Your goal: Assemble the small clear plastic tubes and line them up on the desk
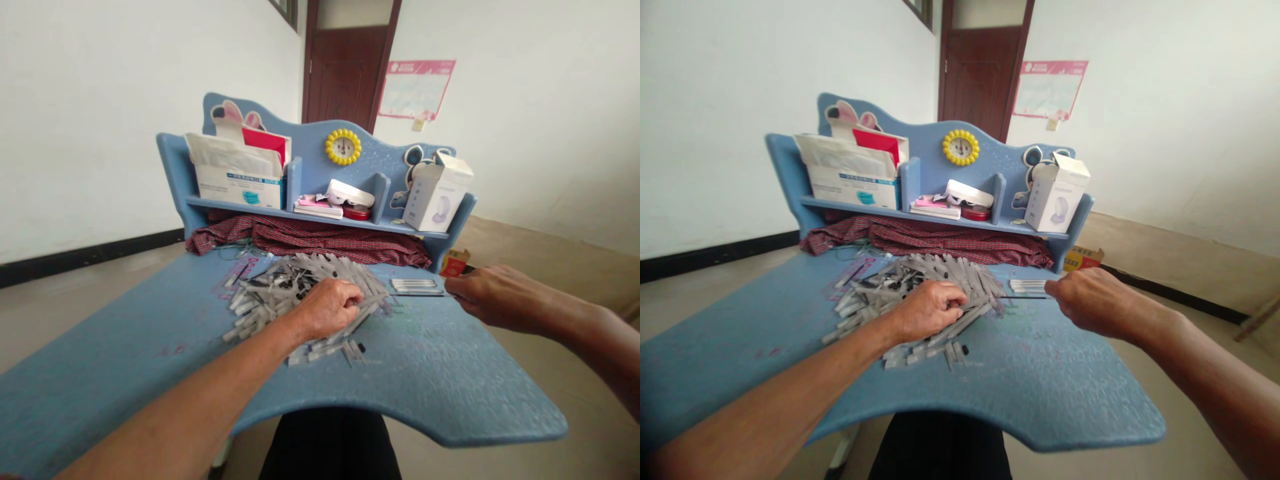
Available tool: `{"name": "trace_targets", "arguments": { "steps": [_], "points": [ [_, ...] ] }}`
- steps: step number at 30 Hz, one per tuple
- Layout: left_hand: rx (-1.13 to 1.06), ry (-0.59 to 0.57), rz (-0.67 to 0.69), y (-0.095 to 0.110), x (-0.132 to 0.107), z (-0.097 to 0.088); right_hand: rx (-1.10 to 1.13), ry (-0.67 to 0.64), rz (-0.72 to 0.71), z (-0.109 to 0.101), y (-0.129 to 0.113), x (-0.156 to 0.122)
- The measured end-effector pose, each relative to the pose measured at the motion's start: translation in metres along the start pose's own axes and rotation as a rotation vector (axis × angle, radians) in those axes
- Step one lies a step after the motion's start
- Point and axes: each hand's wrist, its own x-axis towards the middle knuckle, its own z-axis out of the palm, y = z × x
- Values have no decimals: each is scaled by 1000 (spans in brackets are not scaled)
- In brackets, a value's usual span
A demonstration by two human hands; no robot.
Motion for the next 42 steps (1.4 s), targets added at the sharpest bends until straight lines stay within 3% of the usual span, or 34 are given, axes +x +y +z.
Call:
{"name": "trace_targets", "arguments": {
  "steps": [3, 8, 13, 18, 20, 23, 26, 28, 33, 37, 42],
  "points": [
    [-10, -14, 22, 0, 0, 0, -109, -77, -24, 0, -5, 3],
    [-17, -71, 57, 3, 0, -2, -104, -69, -48, 0, -5, 7],
    [-98, -93, 21, 10, 0, -6, 17, 14, -144, 1, -9, 16],
    [-227, -125, -68, 14, 0, -8, 286, 166, -206, 3, -38, 29],
    [-315, -123, -118, 14, 0, -7, 439, 254, -147, 4, -52, 32],
    [-441, -83, -189, 14, 0, -7, 600, 362, 56, 9, -68, 36],
    [-473, 15, -229, 12, 1, -7, 642, 269, 116, 18, -78, 39],
    [-431, 62, -225, 11, 2, -5, 680, 198, 115, 25, -84, 42],
    [-74, 43, -74, 5, -2, 10, 693, 208, 230, 41, -108, 44],
    [206, 13, -6, 3, -9, 27, 627, 75, 120, 49, -128, 39],
    [312, -22, 58, 6, -11, 31, 535, -25, -36, 54, -130, 38]
  ]
}}
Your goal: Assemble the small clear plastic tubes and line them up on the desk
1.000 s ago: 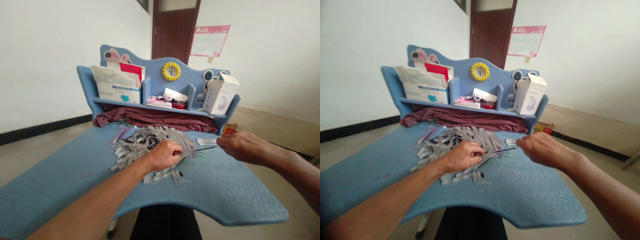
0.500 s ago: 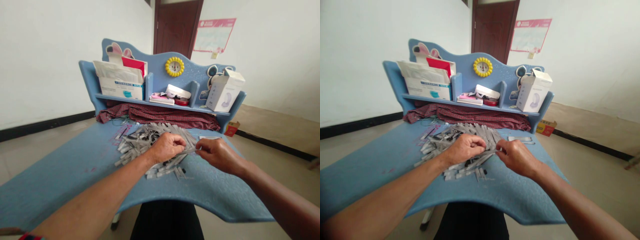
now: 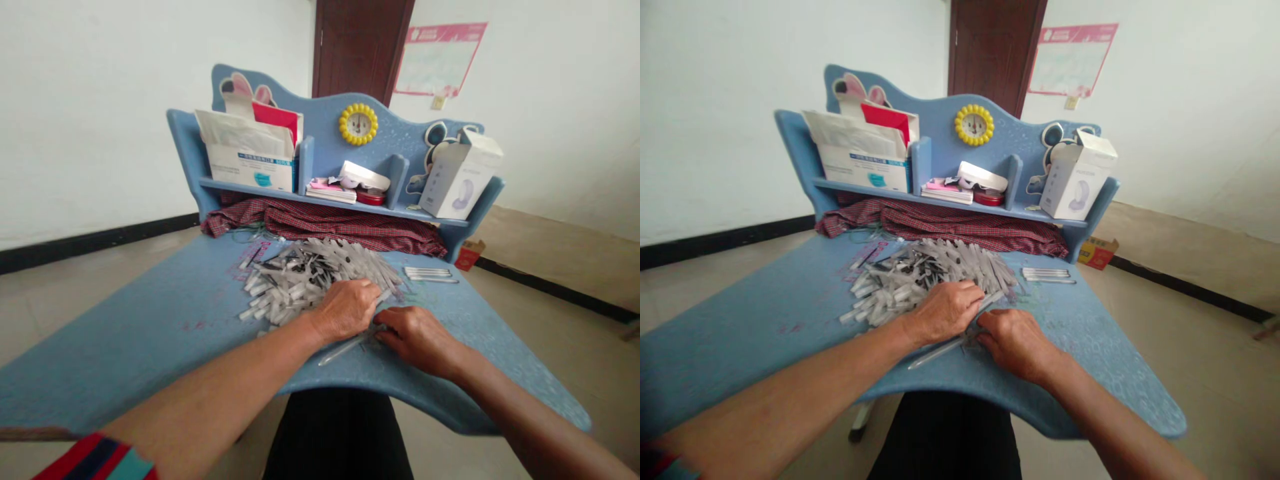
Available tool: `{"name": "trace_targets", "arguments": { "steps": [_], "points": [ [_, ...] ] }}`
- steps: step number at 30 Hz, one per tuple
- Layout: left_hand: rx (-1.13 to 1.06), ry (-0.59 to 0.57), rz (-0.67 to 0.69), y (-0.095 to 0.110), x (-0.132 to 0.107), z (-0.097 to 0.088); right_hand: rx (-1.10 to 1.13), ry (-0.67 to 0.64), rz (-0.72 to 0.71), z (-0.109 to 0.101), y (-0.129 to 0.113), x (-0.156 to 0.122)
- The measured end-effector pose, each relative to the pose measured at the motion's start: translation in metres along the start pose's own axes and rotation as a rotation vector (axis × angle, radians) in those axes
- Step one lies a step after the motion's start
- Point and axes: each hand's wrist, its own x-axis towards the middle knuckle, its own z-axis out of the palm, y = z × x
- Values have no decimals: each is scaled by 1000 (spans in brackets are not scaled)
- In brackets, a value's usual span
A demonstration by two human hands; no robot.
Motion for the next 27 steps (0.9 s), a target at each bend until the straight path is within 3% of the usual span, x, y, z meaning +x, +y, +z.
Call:
{"name": "trace_targets", "arguments": {
  "steps": [7, 11, 15, 20, 24, 27],
  "points": [
    [-108, -149, 18, -2, 4, -20, 17, 0, -89, -2, 13, 3],
    [-294, -265, -54, -6, 7, -35, 57, 63, -98, -10, 19, 2],
    [-435, -366, -29, -7, 8, -43, 122, 156, -124, -21, 21, 1],
    [-571, -258, -123, -11, 10, -48, 386, 307, 146, -19, 25, -2],
    [-636, -88, -203, -15, 12, -48, 412, 111, 122, -5, 24, -3],
    [-680, -42, -219, -14, 12, -45, 311, 29, 55, 1, 16, 0]
  ]
}}
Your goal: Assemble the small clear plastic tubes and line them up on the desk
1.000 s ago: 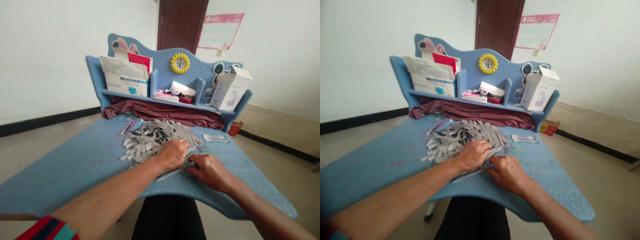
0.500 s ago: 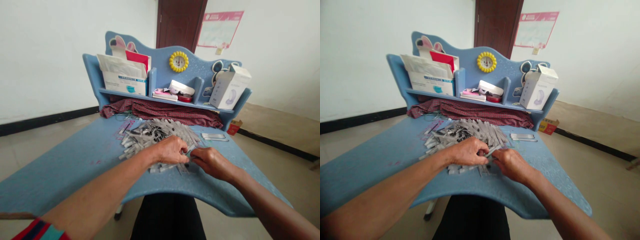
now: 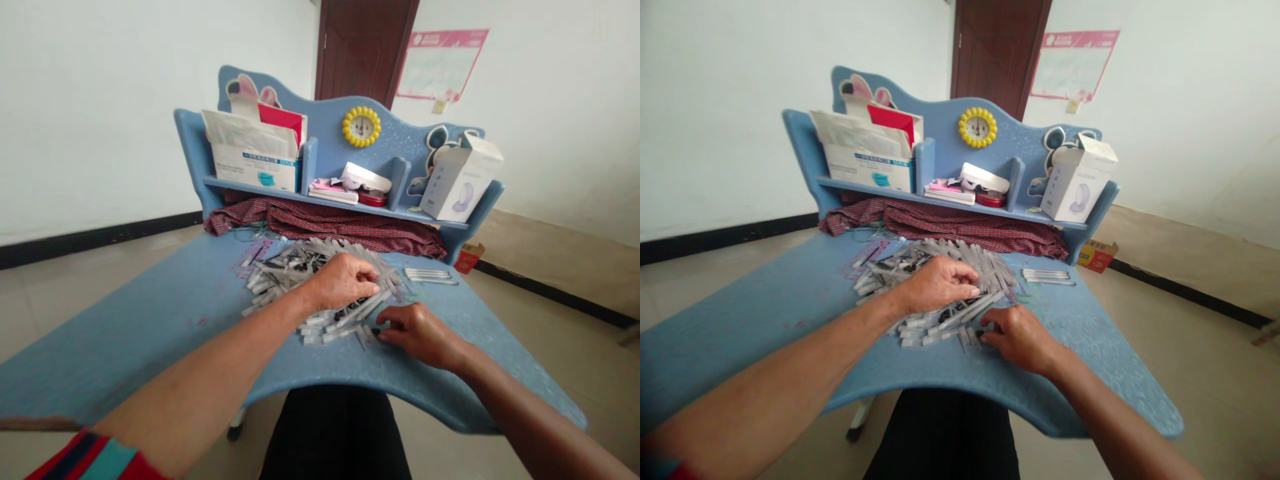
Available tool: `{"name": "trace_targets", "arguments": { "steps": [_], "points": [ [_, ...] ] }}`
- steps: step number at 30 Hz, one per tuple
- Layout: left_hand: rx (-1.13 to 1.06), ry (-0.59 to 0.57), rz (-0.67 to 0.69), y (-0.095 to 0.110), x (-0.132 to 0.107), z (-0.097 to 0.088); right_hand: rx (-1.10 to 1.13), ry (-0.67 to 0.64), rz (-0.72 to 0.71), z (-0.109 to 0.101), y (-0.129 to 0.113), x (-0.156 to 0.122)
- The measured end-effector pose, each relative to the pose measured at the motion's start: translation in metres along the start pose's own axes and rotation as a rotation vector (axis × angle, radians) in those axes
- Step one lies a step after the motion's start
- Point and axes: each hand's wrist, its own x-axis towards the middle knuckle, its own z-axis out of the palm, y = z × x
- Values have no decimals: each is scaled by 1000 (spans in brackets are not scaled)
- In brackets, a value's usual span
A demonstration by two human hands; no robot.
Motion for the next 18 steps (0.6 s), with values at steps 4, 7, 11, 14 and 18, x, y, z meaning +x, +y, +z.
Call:
{"name": "trace_targets", "arguments": {
  "steps": [4, 7, 11, 14, 18],
  "points": [
    [-30, -27, 20, 2, -2, 3, -144, -22, -70, 2, -8, 6],
    [-24, -67, 38, 3, -3, 3, -77, 7, -64, -4, -6, 5],
    [8, -132, 45, 3, -2, 2, 285, 107, 89, -19, 3, -1],
    [12, -181, 32, 3, -3, 3, 480, 243, 157, -33, 5, -6],
    [0, -224, 9, 4, -3, 5, 502, 360, 117, -48, -1, -11]
  ]
}}
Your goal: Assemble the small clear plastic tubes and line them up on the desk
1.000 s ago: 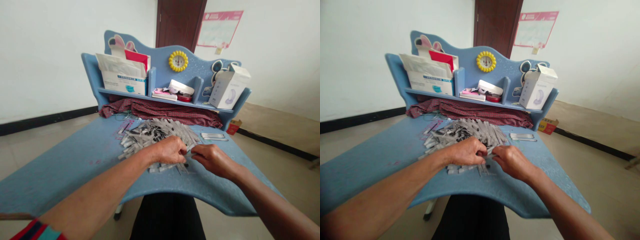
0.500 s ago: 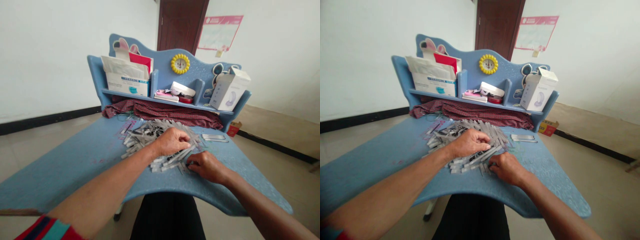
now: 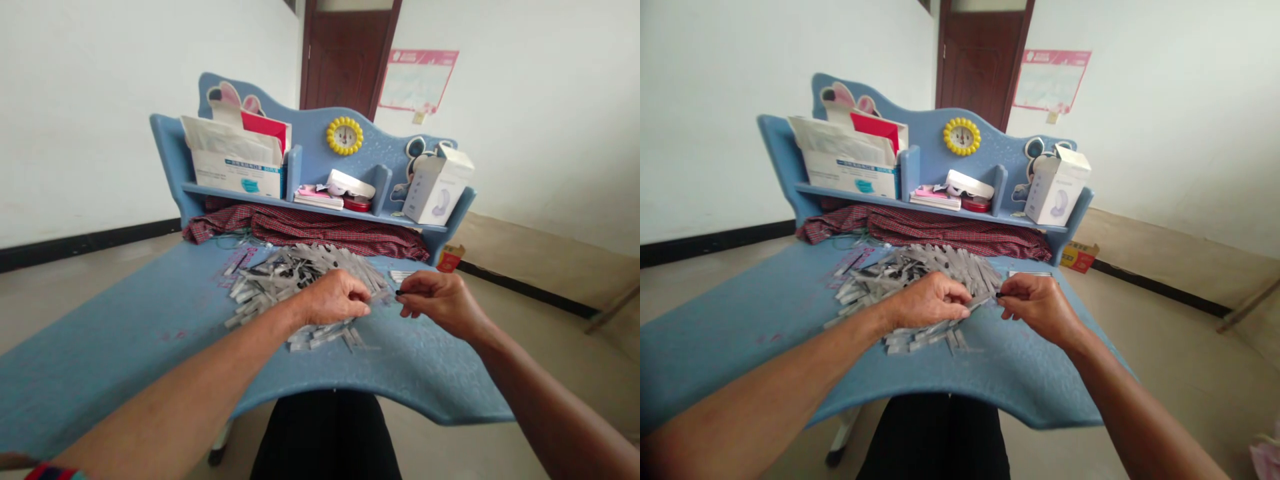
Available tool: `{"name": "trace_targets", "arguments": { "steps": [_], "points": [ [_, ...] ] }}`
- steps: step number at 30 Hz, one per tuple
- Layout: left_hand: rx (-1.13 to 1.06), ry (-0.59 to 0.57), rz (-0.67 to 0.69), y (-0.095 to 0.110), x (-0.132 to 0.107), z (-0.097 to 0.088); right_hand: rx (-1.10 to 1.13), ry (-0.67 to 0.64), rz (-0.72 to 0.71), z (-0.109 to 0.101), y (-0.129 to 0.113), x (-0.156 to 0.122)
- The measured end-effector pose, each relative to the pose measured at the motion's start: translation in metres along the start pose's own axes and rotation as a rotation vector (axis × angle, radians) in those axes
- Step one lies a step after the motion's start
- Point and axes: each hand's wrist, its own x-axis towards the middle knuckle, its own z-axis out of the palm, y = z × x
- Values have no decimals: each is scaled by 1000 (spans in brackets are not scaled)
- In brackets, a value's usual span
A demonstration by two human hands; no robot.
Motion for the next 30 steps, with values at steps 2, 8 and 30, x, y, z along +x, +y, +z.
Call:
{"name": "trace_targets", "arguments": {
  "steps": [2, 8, 30],
  "points": [
    [5, -17, 6, 1, 0, 1, -51, -6, -38, -2, -3, -1],
    [4, -37, 24, 6, -2, 2, -317, -63, -148, -5, -4, -4],
    [-72, -128, 22, 5, -2, 5, -708, -222, -421, -6, -25, -10]
  ]
}}
